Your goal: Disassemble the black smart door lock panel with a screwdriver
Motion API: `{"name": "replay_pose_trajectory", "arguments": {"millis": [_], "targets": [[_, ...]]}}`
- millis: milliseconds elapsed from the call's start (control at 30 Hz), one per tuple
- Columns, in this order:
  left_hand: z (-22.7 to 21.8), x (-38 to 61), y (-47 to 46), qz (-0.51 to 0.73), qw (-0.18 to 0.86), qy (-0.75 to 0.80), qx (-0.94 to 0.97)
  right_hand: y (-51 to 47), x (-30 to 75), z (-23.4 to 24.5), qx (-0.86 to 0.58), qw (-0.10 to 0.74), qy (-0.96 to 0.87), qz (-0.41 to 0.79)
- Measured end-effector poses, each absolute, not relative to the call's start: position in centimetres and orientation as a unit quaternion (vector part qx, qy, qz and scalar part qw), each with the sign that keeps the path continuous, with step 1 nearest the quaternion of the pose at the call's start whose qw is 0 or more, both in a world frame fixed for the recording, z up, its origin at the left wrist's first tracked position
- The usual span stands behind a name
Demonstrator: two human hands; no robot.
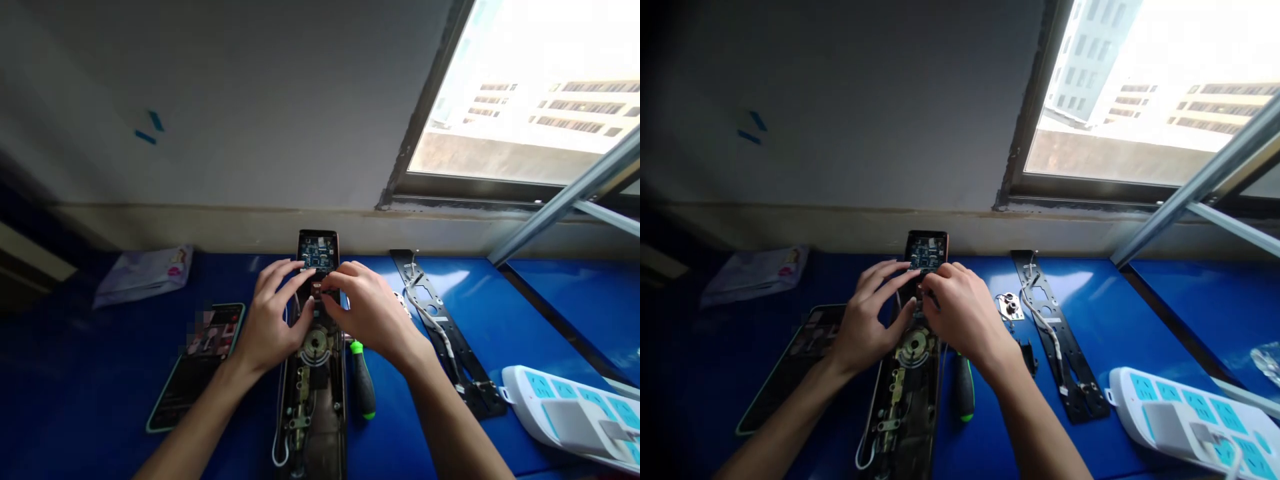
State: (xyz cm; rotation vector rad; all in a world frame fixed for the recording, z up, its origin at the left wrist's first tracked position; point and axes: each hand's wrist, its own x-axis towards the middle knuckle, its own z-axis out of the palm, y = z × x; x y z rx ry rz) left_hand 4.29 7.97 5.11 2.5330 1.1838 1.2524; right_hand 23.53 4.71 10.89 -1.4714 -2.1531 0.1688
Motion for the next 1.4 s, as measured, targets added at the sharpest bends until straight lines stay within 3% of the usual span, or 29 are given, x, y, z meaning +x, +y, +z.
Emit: {"name": "replay_pose_trajectory", "arguments": {"millis": [667, 1033, 1167, 1400], "targets": [[4.4, 4.6, 7.3, 0.416, 0.074, 0.398, 0.814, 5.5, 22.3, 8.8, -0.506, 0.280, -0.815, 0.038], [6.2, 5.8, 7.0, 0.418, 0.025, 0.376, 0.827, 5.0, 26.5, 11.5, -0.572, 0.330, -0.747, 0.079], [7.9, 8.3, 6.7, 0.380, 0.031, 0.303, 0.873, 6.2, 30.7, 11.0, -0.621, 0.264, -0.726, 0.132], [8.0, 11.7, 7.4, 0.209, 0.038, 0.250, 0.945, 9.1, 34.1, 7.8, -0.638, 0.128, -0.721, 0.237]]}}
